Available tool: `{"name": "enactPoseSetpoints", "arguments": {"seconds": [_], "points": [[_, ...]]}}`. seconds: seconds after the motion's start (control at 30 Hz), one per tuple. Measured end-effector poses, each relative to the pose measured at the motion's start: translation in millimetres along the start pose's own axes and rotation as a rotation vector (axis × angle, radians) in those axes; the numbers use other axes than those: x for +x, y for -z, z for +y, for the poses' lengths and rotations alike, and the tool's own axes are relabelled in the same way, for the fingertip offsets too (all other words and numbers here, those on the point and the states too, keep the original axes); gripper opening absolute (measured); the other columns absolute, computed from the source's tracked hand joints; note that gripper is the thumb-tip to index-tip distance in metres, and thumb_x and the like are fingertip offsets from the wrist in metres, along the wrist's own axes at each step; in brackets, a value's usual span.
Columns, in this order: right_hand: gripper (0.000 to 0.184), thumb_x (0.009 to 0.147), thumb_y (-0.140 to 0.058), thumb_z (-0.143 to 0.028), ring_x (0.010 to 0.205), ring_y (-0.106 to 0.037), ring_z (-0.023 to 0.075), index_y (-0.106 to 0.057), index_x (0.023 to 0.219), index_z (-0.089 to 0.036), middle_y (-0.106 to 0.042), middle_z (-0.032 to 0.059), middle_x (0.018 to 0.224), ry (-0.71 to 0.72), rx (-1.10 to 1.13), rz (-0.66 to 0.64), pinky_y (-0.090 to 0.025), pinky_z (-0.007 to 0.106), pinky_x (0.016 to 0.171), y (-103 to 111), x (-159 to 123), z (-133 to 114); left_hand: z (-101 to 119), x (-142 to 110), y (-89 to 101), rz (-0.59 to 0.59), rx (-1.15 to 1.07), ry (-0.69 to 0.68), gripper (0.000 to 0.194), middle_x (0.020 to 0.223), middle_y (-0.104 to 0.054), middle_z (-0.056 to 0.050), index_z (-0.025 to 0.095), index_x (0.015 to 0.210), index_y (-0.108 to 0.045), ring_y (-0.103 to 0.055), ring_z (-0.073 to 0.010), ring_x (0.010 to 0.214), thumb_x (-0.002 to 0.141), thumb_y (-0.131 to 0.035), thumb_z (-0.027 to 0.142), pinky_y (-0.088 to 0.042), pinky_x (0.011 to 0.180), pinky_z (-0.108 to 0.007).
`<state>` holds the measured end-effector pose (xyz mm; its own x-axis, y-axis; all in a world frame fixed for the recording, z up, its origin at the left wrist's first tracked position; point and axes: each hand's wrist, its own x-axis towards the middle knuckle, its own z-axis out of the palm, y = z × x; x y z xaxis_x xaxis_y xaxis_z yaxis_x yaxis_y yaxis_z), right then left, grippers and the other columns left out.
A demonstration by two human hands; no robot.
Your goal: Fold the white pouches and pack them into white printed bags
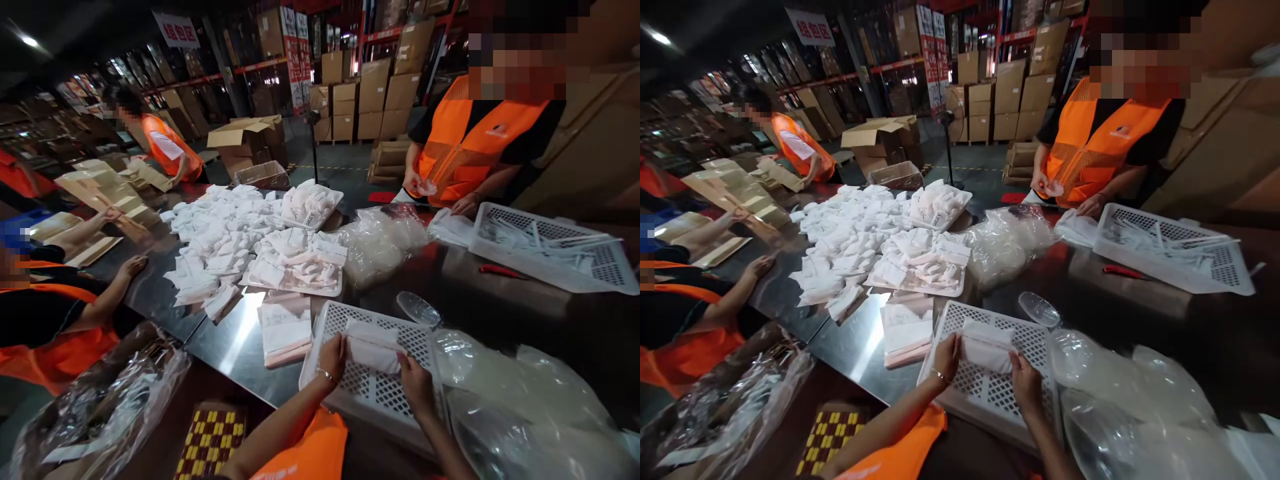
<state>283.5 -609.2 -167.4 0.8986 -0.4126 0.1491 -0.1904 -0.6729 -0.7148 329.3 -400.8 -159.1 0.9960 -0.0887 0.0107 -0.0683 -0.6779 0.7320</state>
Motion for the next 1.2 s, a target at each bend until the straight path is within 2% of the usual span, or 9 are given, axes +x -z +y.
{"name": "enactPoseSetpoints", "arguments": {"seconds": [0.2, 0.57, 0.67, 0.73, 0.83, 0.93, 1.03, 1.13, 1.2], "points": [[0.063, 0.084, -0.023, -0.069, 0.048, -0.055, 0.0207, -0.056, 0.056, -0.023, -0.06, 0.0079, 0.051, -0.023, -0.064, -0.025, -0.036, 0.031, 0.048, -1, 5, 0, 6, 10, 2.6, -0.044, 0.103, 0.044, 0.029, 0.07, -0.062, -0.005, 0.02, 0.075, -0.054, -0.057, -0.0185, 0.065, 0.095, -0.034, 0.026, -0.033, 0.06, -0.029], [0.05, 0.09, -0.035, -0.057, 0.053, -0.06, 0.0223, -0.063, 0.07, -0.02, -0.065, 0.0095, 0.061, 0.133, -0.219, 0.014, -0.042, 0.032, 0.05, 3, 9, -2, 3, 20, 7.0, -0.119, 0.254, 0.056, 0.031, 0.086, -0.069, -0.013, 0.016, 0.101, -0.06, -0.066, -0.0257, 0.082, 0.097, -0.032, 0.029, -0.049, 0.073, -0.039], [0.044, 0.092, -0.039, -0.043, 0.1, -0.062, 0.0325, -0.062, 0.112, -0.012, -0.065, 0.0211, 0.111, 0.275, -0.27, 0.072, -0.05, 0.046, 0.083, -1, 11, -21, 13, 21, 5.5, -0.05, 0.316, -0.172, 0.042, 0.124, -0.061, -0.018, 0.014, 0.132, -0.047, -0.057, -0.0285, 0.116, 0.093, -0.034, 0.016, -0.046, 0.096, -0.047], [0.043, 0.093, -0.036, -0.029, 0.127, -0.046, 0.0327, -0.053, 0.129, -0.013, -0.053, 0.0182, 0.135, 0.461, -0.257, 0.011, -0.035, 0.051, 0.106, -13, 11, -34, 24, 20, -0.3, -0.094, 0.372, -0.397, 0.05, 0.142, -0.047, -0.016, 0.015, 0.141, -0.039, -0.04, -0.0294, 0.134, 0.091, -0.035, 0.014, -0.034, 0.111, -0.051], [0.048, 0.091, -0.027, -0.017, 0.131, -0.042, 0.0312, -0.049, 0.133, -0.013, -0.051, 0.0158, 0.138, 0.614, -0.234, -0.069, -0.026, 0.054, 0.113, -37, 9, -38, 34, 20, -12.9, -0.276, 0.398, -0.448, 0.05, 0.148, -0.04, -0.015, 0.013, 0.143, -0.038, -0.027, -0.0287, 0.142, 0.093, -0.036, 0.017, -0.023, 0.118, -0.052], [0.051, 0.091, -0.036, -0.033, 0.134, -0.036, 0.0381, -0.047, 0.134, -0.007, -0.044, 0.0229, 0.142, 0.439, -0.091, -0.016, -0.023, 0.061, 0.111, -55, 9, -22, 35, 21, -21.1, -0.339, 0.353, -0.287, 0.057, 0.153, -0.024, -0.021, 0.004, 0.145, -0.03, -0.014, -0.0316, 0.144, 0.09, -0.039, 0.014, -0.019, 0.119, -0.054], [0.077, 0.082, -0.049, -0.059, 0.135, -0.033, 0.0423, -0.044, 0.135, -0.004, -0.04, 0.0278, 0.143, 0.141, 0.173, 0.051, -0.031, 0.06, 0.108, -55, 13, -4, 36, 26, -19.4, -0.326, 0.145, -0.077, 0.066, 0.155, -0.012, -0.024, 0.002, 0.147, -0.022, -0.005, -0.0323, 0.144, 0.086, -0.045, 0.012, -0.016, 0.119, -0.051], [0.076, 0.085, -0.039, -0.062, 0.119, -0.054, 0.0366, -0.041, 0.139, -0.008, -0.057, 0.023, 0.128, 0.016, 0.313, 0.026, -0.048, 0.053, 0.094, -41, 16, -2, 42, 28, -9.1, -0.36, -0.108, 0.082, 0.059, 0.154, -0.02, -0.022, 0.011, 0.148, -0.024, -0.021, -0.0285, 0.142, 0.09, -0.036, 0.012, -0.031, 0.115, -0.048], [0.07, 0.088, -0.035, -0.058, 0.104, -0.064, 0.0312, -0.039, 0.142, -0.014, -0.066, 0.0161, 0.117, -0.069, 0.473, -0.071, -0.056, 0.046, 0.084, -29, 12, -10, 47, 23, 1.6, -0.431, -0.181, 0.088, 0.05, 0.145, -0.042, -0.021, 0.014, 0.141, -0.037, -0.044, -0.0275, 0.132, 0.091, -0.032, 0.014, -0.046, 0.103, -0.048]]}}
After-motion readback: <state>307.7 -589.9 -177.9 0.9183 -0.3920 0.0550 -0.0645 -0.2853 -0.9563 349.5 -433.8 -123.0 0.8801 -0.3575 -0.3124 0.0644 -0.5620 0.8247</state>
